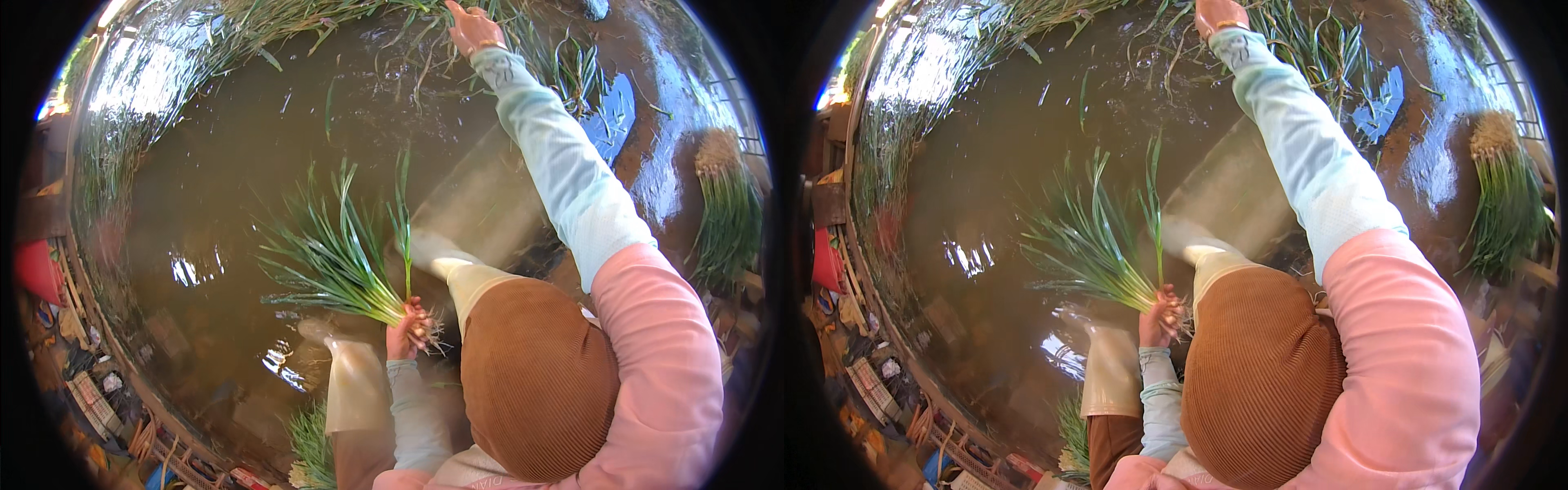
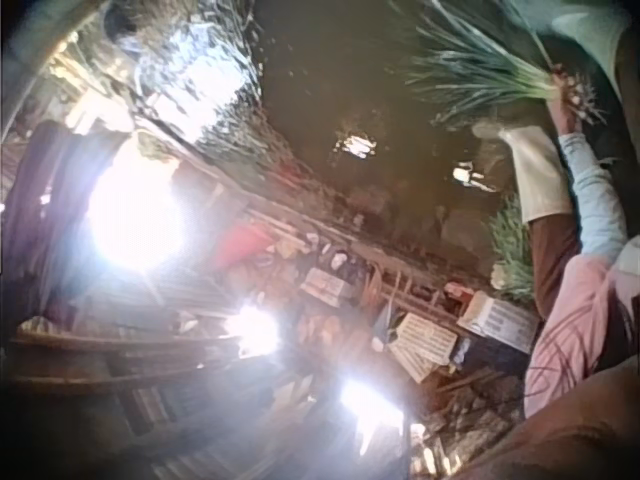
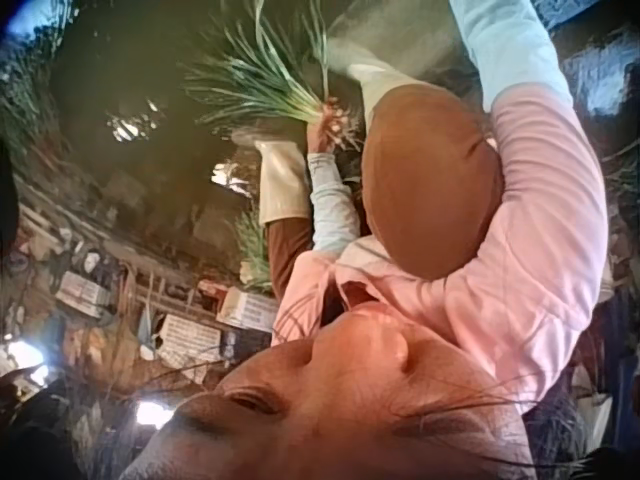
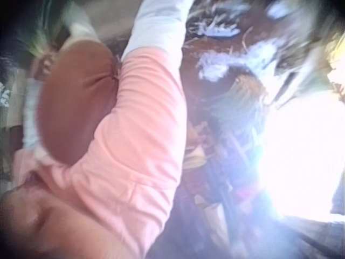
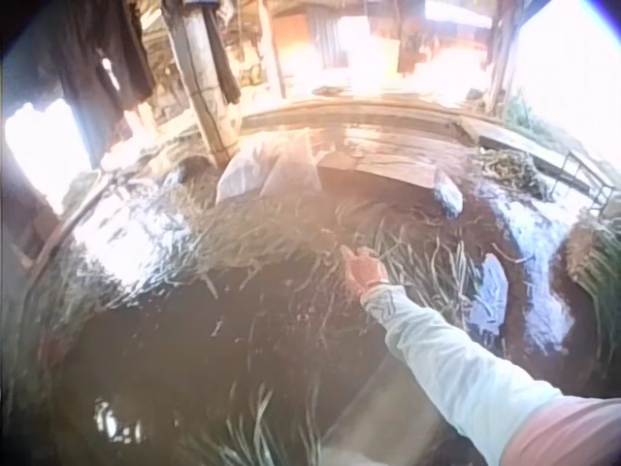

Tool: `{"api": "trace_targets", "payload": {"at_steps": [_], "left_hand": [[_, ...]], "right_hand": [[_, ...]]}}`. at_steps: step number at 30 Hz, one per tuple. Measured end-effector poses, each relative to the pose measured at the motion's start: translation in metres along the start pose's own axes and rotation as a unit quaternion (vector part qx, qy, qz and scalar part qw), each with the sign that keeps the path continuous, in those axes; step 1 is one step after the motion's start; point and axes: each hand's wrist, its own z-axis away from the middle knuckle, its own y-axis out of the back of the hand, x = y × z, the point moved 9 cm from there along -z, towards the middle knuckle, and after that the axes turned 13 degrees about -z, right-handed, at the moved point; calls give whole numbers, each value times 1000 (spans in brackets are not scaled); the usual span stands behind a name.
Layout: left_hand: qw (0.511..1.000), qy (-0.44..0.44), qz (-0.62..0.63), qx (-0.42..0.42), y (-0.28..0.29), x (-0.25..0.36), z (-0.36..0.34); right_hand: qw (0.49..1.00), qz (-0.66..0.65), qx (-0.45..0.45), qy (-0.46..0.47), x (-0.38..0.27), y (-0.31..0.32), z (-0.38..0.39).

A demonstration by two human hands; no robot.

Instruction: The person washes bundles of green onions in a large water-filled tub, repeatedly dipping and swishing them to remove dirt. They handle the onions by hand, gathering them into bunches and rinsing them in the water.

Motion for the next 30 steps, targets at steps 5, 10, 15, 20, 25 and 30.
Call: {"api": "trace_targets", "payload": {"at_steps": [5, 10, 15, 20, 25, 30], "left_hand": [[1000, 4, 5, 20, 14, -7, 0], [999, 21, -13, 21, 34, -14, 7], [999, -23, 9, 25, 38, -6, 10], [998, -15, 54, 12, 14, -1, -5], [990, -52, 120, -43, -13, 13, -22], [980, 16, 169, -108, -30, 9, -24]], "right_hand": [[943, 6, -312, 120, -50, -89, 114], [863, 28, -464, 199, -83, -169, 196], [975, -1, -221, -14, -27, -117, 101], [960, 45, -276, -14, -2, -67, 90], [958, 6, -234, 168, -54, -65, 179], [919, -99, -351, 150, -64, -117, 267]]}}
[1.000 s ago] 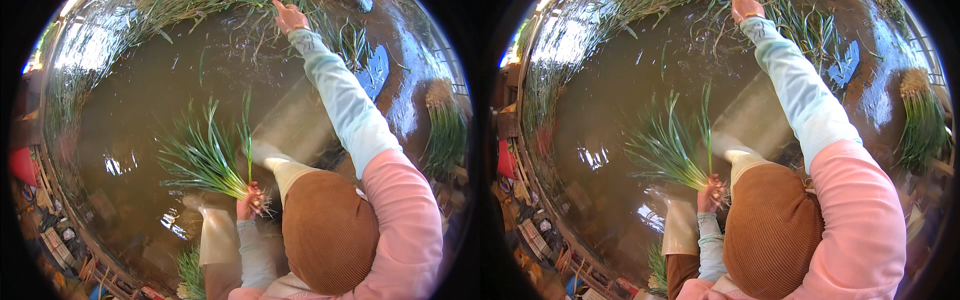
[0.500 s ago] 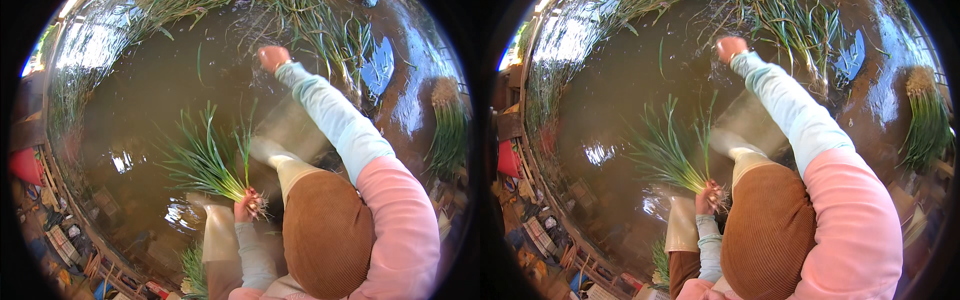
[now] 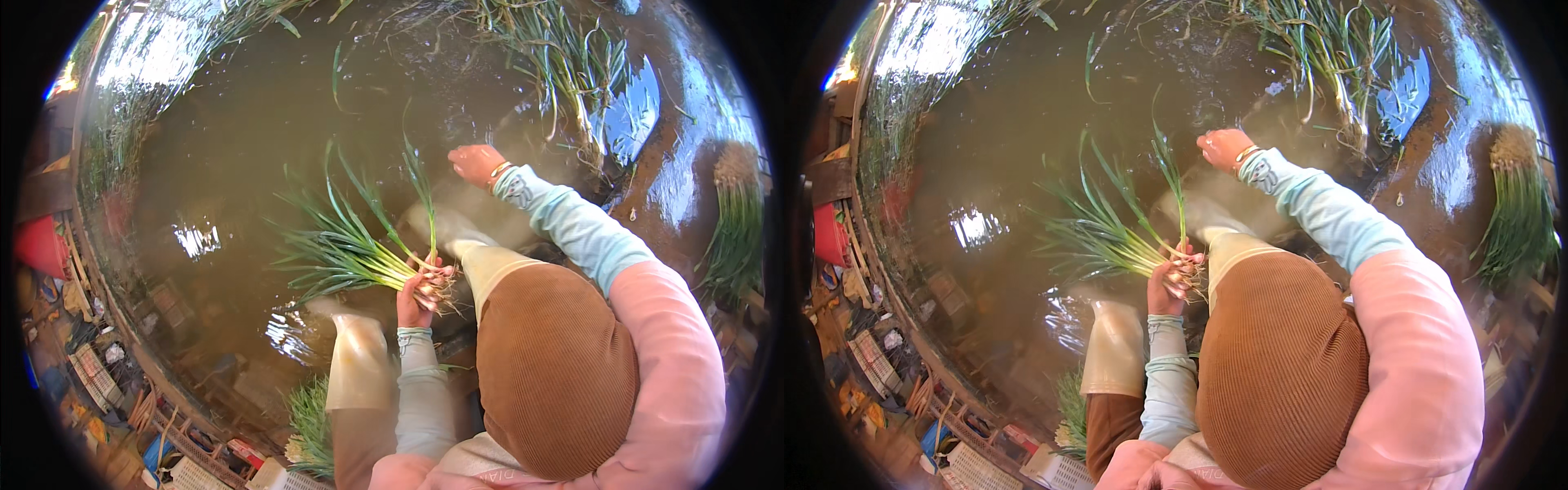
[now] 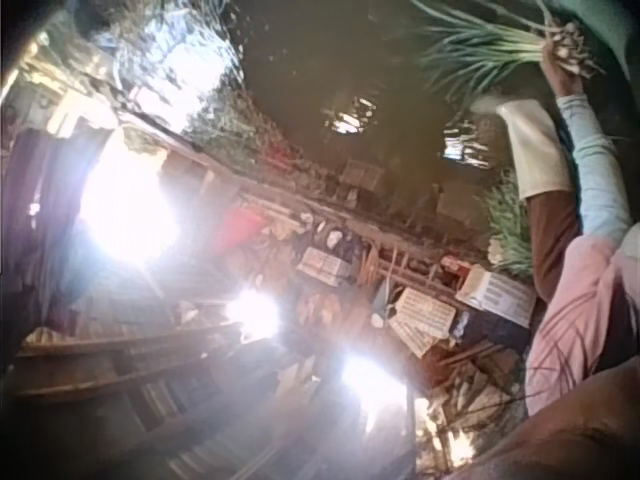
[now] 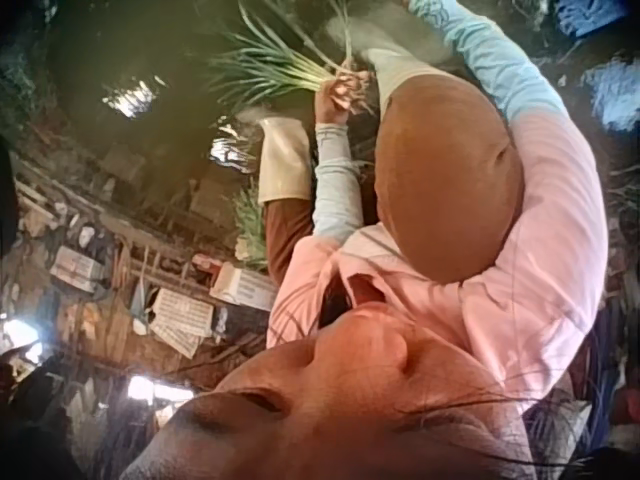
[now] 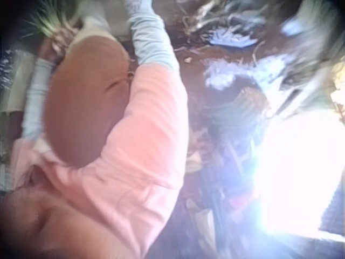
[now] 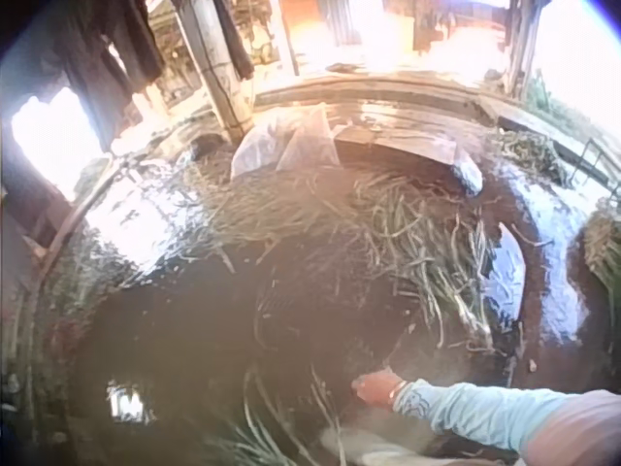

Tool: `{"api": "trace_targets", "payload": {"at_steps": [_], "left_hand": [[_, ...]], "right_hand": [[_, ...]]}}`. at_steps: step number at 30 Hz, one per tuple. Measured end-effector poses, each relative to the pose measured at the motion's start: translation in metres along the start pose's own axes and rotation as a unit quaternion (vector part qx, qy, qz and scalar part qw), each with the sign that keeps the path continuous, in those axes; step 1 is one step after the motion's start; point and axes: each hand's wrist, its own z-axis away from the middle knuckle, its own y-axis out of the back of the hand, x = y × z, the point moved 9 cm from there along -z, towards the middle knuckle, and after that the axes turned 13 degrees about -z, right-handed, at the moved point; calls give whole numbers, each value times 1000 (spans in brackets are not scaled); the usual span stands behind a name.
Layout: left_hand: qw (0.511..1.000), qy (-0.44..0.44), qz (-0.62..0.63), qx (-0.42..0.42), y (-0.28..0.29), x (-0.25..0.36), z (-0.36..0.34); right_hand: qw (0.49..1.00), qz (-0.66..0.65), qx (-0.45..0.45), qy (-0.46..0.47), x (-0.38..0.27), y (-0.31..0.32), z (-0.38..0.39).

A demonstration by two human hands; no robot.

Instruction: The person washes bundles of green onions in a large water-filled tub, repeatedly dipping and swishing them to remove dirt. They handle the onions by hand, gathering them into bunches and rinsing them in the water.

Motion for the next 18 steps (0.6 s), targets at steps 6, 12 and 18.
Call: {"api": "trace_targets", "payload": {"at_steps": [6, 12, 18], "left_hand": [[997, 46, 30, -58, -33, -7, 9], [988, -143, 19, 45, -53, 51, -2], [969, -247, 24, 19, -103, 117, 29]], "right_hand": [[947, 59, -305, -87, 14, -30, 29], [993, -26, 32, -111, 63, 115, 39], [898, -20, 229, -375, 181, 194, 93]]}}
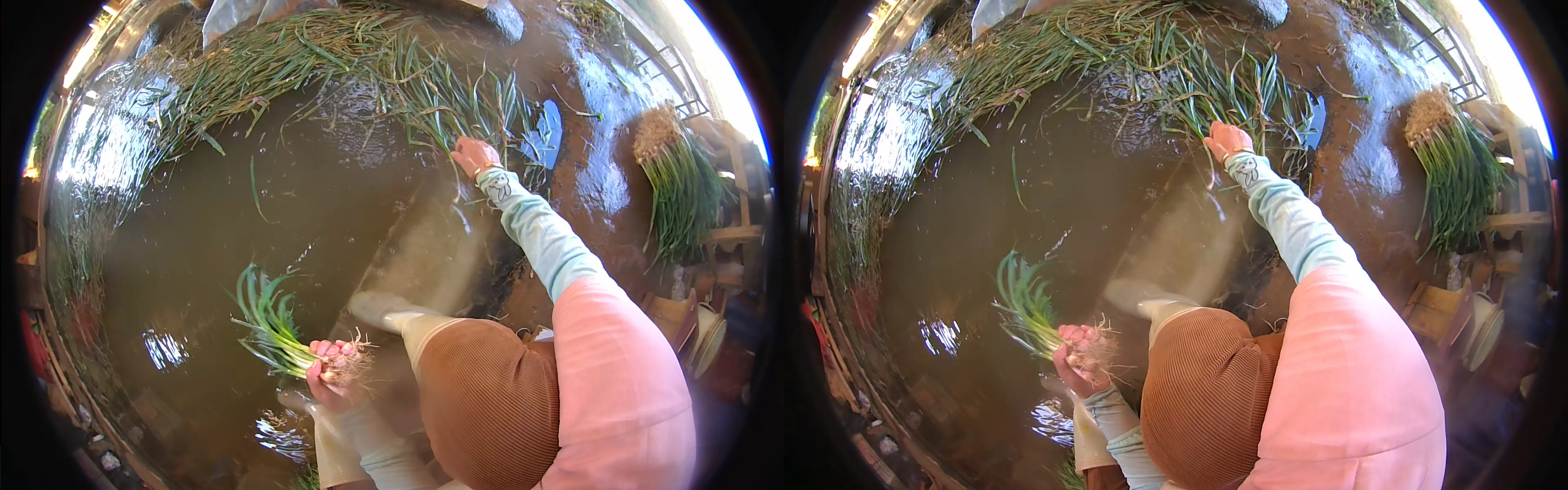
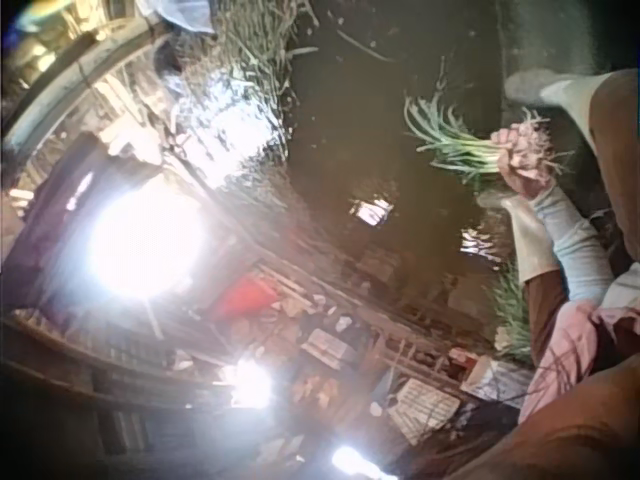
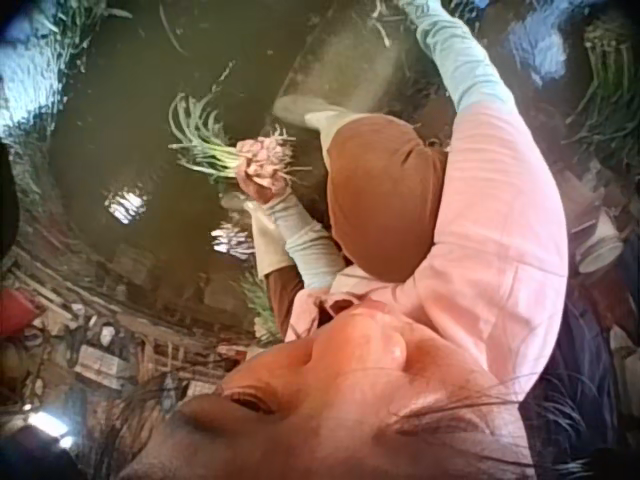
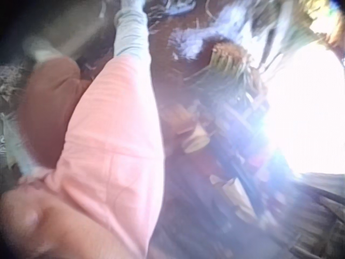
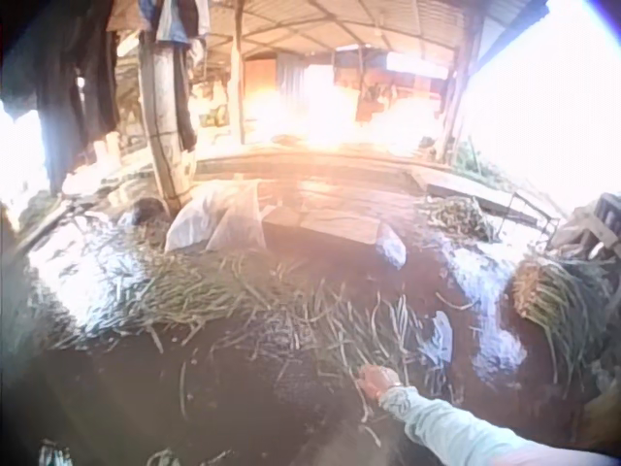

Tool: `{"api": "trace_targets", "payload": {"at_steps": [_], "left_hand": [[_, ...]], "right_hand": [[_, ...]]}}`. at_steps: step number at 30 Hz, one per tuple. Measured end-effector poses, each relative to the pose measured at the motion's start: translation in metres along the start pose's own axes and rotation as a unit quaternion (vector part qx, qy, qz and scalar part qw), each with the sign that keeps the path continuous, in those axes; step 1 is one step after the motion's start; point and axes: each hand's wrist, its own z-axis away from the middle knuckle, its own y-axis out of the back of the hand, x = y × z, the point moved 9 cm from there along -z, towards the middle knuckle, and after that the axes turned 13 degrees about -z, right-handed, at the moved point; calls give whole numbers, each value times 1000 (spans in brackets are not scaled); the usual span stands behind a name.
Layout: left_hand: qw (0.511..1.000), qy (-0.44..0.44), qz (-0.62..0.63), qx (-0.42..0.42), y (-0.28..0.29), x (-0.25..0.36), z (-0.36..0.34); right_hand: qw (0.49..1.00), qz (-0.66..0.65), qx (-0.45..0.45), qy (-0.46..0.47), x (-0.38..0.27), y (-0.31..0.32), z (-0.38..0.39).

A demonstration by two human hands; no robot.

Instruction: The person washes bundles of green onions in a large water-filled tub, repeatedly dipping and swishing them to remove dirt. They handle the onions by hand, gathering them into bunches and rinsing them in the water.

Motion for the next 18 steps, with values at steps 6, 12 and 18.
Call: {"api": "trace_targets", "payload": {"at_steps": [6, 12, 18], "left_hand": [[987, 84, -133, 19, -32, -15, -13], [964, 192, -180, -41, -31, -72, -31], [920, 219, -326, 12, 14, -92, -41]], "right_hand": [[995, -80, 4, 60, -48, -28, 5], [883, -388, -262, 9, -135, -131, 122], [929, -193, -270, 161, -178, -149, 172]]}}
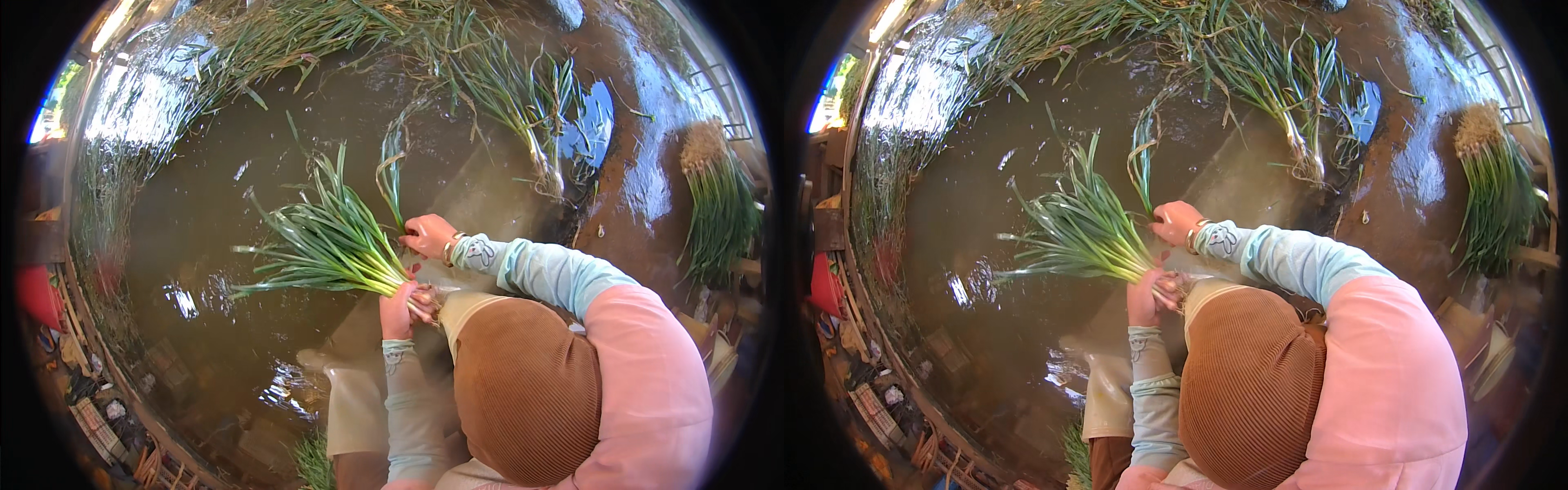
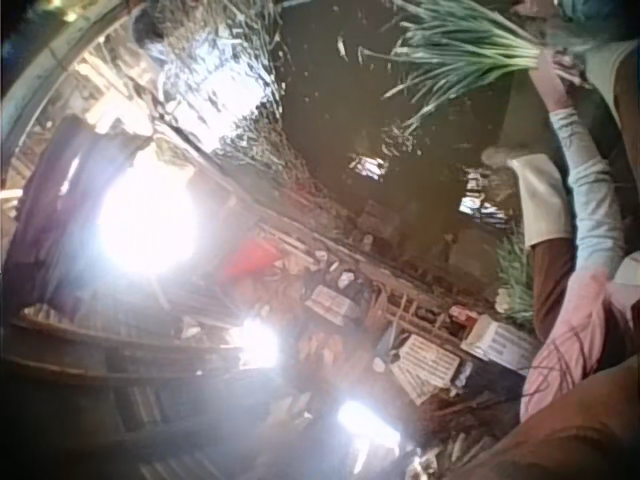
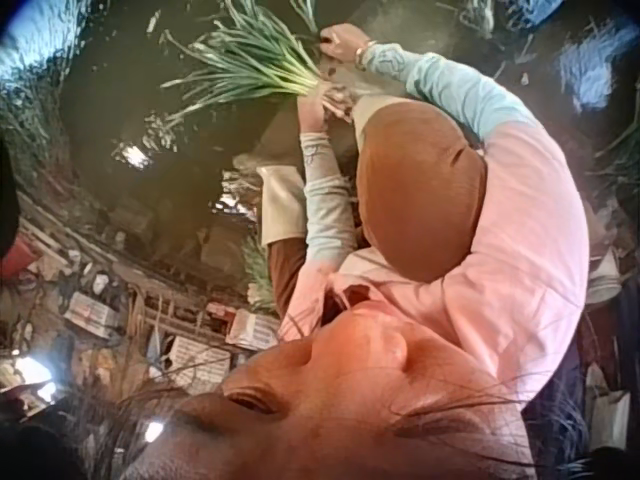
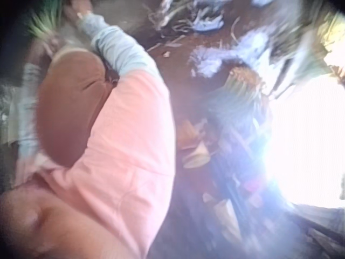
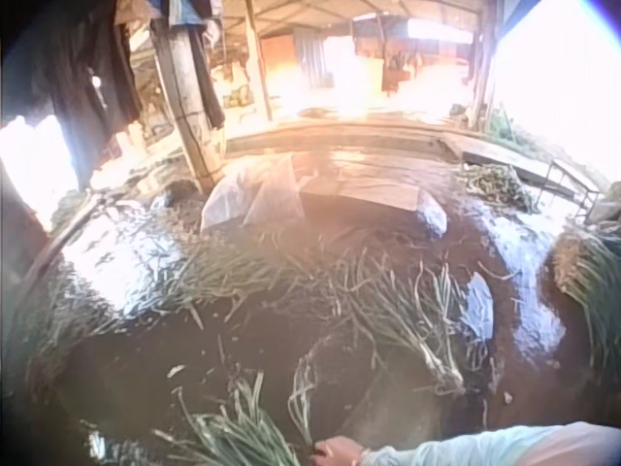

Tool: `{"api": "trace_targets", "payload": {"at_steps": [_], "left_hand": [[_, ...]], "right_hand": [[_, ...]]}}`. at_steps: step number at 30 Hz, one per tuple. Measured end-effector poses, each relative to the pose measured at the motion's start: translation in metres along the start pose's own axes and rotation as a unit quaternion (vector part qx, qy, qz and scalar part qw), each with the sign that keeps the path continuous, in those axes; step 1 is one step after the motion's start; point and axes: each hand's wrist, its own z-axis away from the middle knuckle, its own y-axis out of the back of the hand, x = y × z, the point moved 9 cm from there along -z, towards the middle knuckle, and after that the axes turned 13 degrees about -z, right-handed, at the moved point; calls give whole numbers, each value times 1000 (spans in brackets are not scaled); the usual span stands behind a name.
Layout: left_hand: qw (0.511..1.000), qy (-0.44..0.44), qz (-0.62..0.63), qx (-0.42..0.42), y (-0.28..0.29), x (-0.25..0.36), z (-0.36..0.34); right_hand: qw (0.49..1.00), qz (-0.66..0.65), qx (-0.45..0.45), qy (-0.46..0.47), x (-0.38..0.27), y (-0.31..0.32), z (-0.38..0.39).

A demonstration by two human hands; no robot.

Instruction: The person washes bundles of green onions in a large water-filled tub, repeatedly dipping and swishing them to remove dirt. They handle the onions by hand, gathering them into bunches and rinsing them in the water.

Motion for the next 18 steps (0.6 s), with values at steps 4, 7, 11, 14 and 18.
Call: {"api": "trace_targets", "payload": {"at_steps": [4, 7, 11, 14, 18], "left_hand": [[1000, -3, 21, 21, 4, -9, 0], [999, 14, 27, 27, 11, -14, 3], [984, -26, 169, -44, 15, -15, 13], [982, -43, 178, -38, 27, -21, 23], [976, -34, 203, -73, 26, -26, 27]], "right_hand": [[955, 270, -79, 89, 0, -35, 2], [911, 337, -23, 235, -24, -42, 3], [883, 419, 130, 169, -35, 35, -41], [921, -49, 381, 56, 3, 164, -57], [949, -249, 192, -15, 56, 138, -77]]}}
